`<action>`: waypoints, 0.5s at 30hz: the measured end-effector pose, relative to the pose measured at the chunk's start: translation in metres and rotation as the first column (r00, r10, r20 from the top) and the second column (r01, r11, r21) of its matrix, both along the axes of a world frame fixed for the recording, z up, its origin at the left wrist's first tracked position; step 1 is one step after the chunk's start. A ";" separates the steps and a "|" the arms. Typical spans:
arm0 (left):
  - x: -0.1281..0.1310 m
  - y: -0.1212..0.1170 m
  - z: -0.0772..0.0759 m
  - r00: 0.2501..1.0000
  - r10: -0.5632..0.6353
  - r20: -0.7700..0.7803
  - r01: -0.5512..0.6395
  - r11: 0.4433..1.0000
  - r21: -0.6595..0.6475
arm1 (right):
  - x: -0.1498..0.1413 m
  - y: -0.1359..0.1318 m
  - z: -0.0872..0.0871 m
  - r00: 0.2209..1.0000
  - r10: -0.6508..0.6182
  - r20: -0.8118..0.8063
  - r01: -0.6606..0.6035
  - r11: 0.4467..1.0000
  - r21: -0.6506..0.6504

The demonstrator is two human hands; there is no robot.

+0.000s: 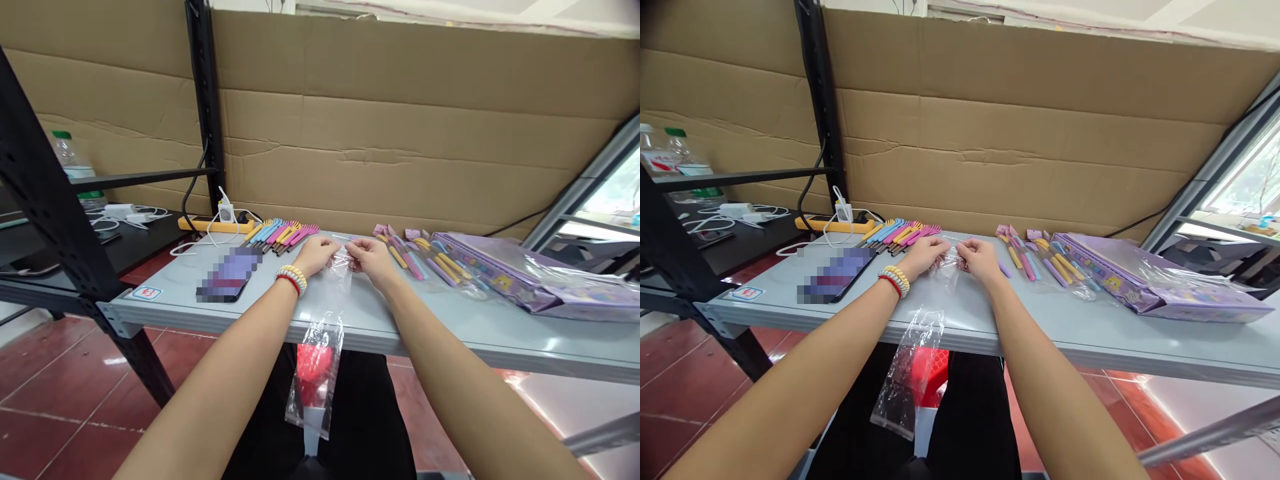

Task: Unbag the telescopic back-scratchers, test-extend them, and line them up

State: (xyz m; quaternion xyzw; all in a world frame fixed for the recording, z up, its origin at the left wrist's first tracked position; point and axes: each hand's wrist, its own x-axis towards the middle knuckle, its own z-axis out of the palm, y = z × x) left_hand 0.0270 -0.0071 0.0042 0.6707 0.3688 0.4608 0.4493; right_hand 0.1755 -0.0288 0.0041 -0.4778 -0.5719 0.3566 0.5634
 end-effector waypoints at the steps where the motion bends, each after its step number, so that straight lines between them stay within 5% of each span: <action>1: 0.000 -0.001 0.000 1.000 0.005 0.001 -0.005 1.000 0.002 | 0.000 0.000 0.000 1.000 -0.002 -0.010 0.002 1.000 -0.005; 15: -0.005 -0.008 0.003 1.000 0.022 -0.021 -0.022 1.000 0.005 | -0.001 -0.001 -0.001 0.996 0.071 0.048 -0.068 0.996 -0.060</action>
